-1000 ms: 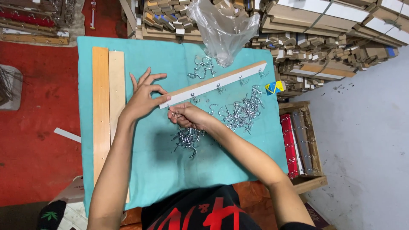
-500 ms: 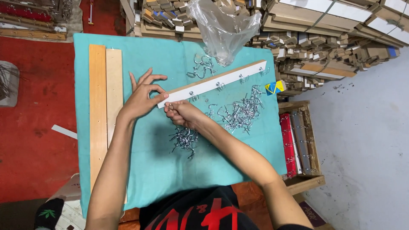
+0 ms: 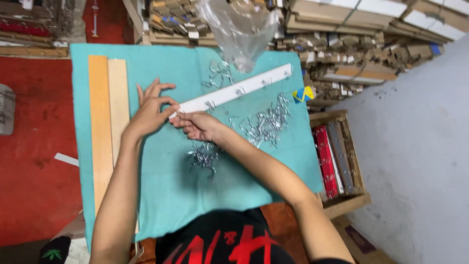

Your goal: The person inserts metal hooks into pre-drilled holes on a white wooden plank, then flips the plank and continues inserting hooks on the other side. The person handles hooks and the plank by hand throughout the clip.

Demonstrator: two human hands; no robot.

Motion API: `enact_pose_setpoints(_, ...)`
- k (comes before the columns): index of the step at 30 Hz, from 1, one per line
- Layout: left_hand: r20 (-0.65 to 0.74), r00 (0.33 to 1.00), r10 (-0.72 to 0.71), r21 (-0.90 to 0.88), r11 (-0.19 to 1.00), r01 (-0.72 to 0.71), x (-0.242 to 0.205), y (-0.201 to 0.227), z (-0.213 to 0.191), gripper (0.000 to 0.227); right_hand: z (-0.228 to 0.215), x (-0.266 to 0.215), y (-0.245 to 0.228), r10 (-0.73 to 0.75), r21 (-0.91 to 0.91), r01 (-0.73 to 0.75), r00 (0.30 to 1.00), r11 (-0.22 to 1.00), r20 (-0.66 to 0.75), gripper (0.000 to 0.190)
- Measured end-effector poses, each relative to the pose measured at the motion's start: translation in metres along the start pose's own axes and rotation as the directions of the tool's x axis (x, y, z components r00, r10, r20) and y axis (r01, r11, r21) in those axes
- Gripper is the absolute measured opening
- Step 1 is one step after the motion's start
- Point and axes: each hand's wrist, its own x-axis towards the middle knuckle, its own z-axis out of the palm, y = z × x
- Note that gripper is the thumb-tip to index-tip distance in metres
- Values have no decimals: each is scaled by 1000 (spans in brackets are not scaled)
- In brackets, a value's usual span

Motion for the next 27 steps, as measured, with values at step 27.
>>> enact_pose_setpoints(27, -125, 991, 45, 293, 956, -7, -62, -20, -99, 25, -157, -116, -81, -503, -201, 489, 627, 848, -595, 43)
